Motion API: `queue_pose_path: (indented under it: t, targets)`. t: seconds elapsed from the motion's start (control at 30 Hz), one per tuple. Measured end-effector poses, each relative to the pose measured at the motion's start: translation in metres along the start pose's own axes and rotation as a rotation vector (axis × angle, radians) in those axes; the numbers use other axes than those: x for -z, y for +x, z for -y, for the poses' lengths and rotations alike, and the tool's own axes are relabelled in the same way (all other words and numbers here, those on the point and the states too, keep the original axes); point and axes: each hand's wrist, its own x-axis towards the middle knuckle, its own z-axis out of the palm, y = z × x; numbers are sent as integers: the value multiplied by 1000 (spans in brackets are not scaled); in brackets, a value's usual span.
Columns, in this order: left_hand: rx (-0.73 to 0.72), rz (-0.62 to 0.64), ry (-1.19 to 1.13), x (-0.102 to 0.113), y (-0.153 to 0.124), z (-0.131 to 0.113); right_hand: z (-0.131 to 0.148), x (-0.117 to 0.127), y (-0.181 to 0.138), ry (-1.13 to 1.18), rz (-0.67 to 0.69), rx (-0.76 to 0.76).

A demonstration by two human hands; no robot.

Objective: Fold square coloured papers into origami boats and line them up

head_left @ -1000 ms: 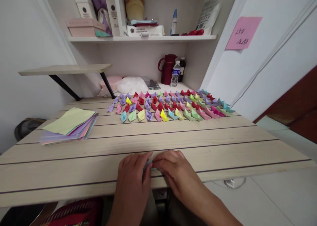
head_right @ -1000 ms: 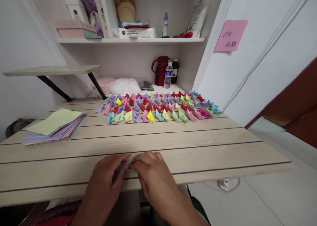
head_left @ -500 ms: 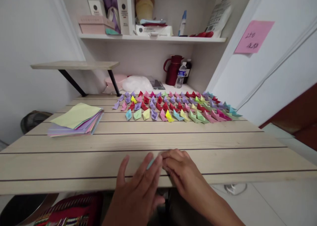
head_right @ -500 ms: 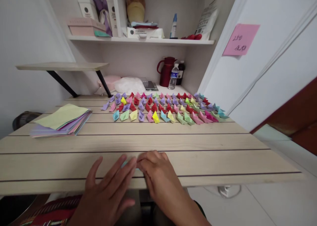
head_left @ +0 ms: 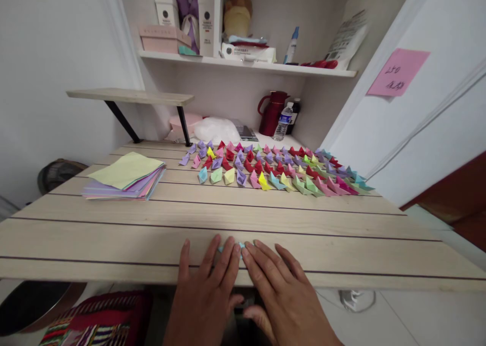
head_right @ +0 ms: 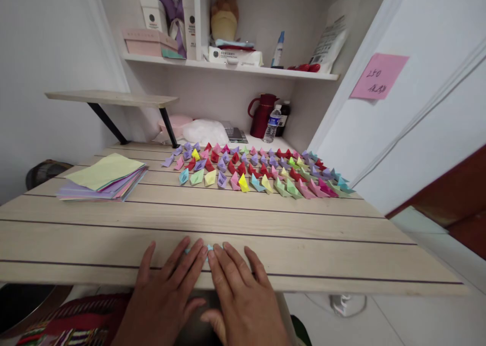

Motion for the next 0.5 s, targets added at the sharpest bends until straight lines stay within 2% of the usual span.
queue_pose_path:
  t: [0.13, 0.3, 0.4, 0.5]
  targets:
    - [66, -43, -46, -5, -2, -3, 11, -11, 6, -60, -79, -44]
    - [12, -86, -6, 6, 1, 1, 15, -21, 5, -16, -128, -100]
    - [-4, -56, 40, 9, 1, 1, 12, -17, 1, -10, -134, -85]
    - [54, -27, 66, 4, -3, -6, 9, -9, -5, -8, -87, -48]
